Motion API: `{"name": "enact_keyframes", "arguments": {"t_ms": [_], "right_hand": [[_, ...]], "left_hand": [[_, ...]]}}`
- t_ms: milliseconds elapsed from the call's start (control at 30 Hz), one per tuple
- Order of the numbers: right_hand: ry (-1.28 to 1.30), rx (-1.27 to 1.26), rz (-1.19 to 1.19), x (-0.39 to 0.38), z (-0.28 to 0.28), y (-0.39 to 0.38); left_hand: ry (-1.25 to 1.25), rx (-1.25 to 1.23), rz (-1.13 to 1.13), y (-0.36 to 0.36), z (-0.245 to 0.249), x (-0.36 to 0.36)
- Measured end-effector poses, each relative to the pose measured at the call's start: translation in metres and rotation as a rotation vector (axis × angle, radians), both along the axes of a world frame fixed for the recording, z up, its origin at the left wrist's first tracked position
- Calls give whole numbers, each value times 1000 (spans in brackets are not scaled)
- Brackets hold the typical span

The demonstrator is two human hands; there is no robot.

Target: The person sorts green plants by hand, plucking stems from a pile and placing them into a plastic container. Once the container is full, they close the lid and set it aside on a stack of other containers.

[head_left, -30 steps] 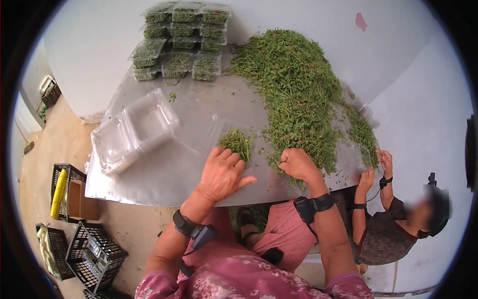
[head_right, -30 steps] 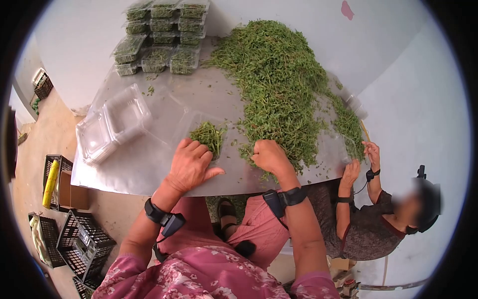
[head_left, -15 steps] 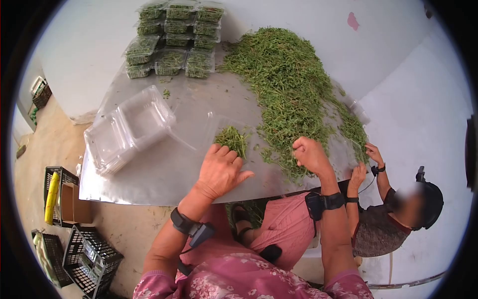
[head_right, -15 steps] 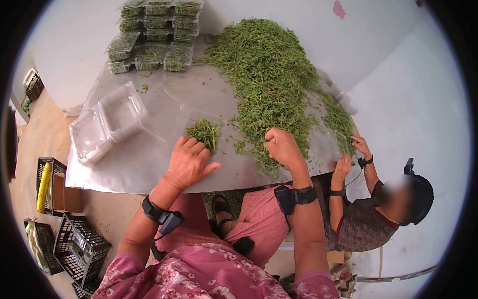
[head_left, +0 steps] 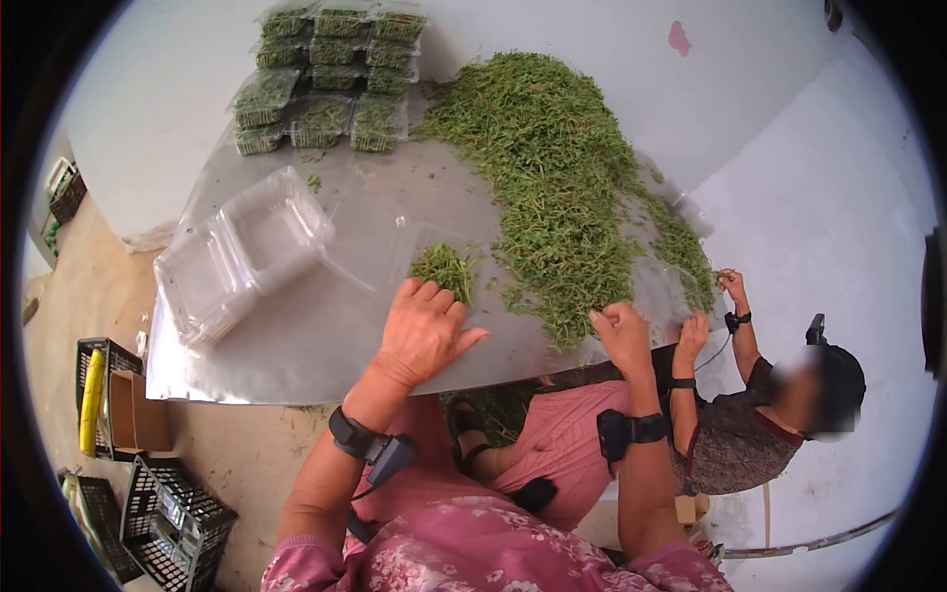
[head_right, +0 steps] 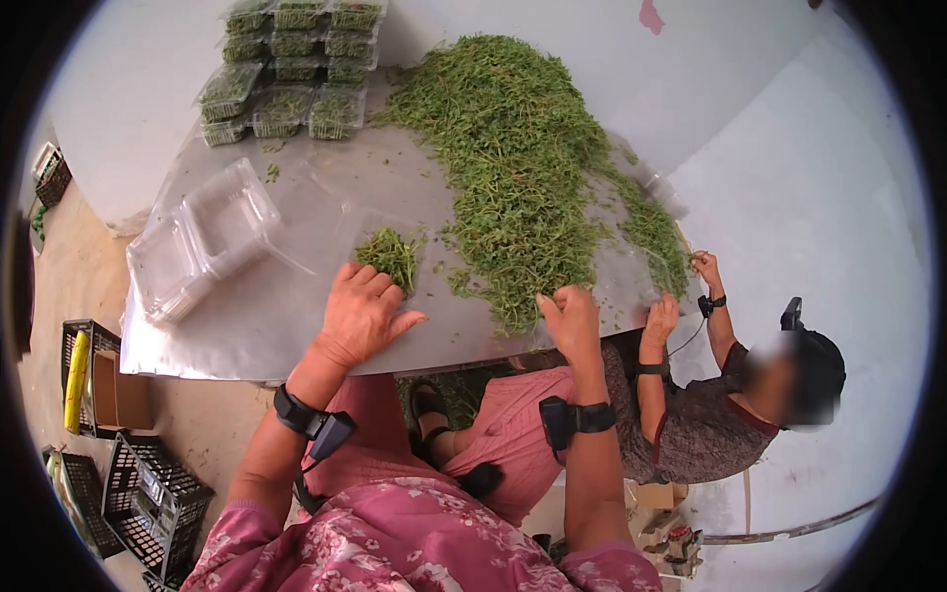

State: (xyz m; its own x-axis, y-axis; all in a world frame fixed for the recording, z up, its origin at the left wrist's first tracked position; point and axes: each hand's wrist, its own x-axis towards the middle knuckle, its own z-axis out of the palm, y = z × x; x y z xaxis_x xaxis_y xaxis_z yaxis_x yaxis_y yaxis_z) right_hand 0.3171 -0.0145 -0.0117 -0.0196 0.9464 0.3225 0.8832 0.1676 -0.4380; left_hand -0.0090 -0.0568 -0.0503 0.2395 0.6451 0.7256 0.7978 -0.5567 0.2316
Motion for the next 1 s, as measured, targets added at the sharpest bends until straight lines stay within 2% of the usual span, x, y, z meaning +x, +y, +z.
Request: {"name": "enact_keyframes", "arguments": {"t_ms": [133,333,433,533,633,733,833,933,1000], "right_hand": [[-176,-244,-94,-4,-15,-6],[47,-119,13,7,-27,2],[305,-228,40,-12,-3,-5],[188,-209,34,-19,-5,1],[-50,-205,108,-34,-4,-6],[-199,-67,147,-37,-19,-5],[-113,-63,217,-35,-28,-1],[-138,14,265,-33,-33,3],[4,-98,206,-34,-21,4]], "left_hand": [[25,-31,6,-1,0,-1],[0,-4,4,0,1,0],[23,-15,19,-2,2,0],[23,-19,15,-1,2,1],[24,-23,16,-1,1,2],[19,-11,18,0,1,1],[31,-19,20,0,1,2],[39,-18,20,0,2,2],[34,-7,21,1,1,1]]}}
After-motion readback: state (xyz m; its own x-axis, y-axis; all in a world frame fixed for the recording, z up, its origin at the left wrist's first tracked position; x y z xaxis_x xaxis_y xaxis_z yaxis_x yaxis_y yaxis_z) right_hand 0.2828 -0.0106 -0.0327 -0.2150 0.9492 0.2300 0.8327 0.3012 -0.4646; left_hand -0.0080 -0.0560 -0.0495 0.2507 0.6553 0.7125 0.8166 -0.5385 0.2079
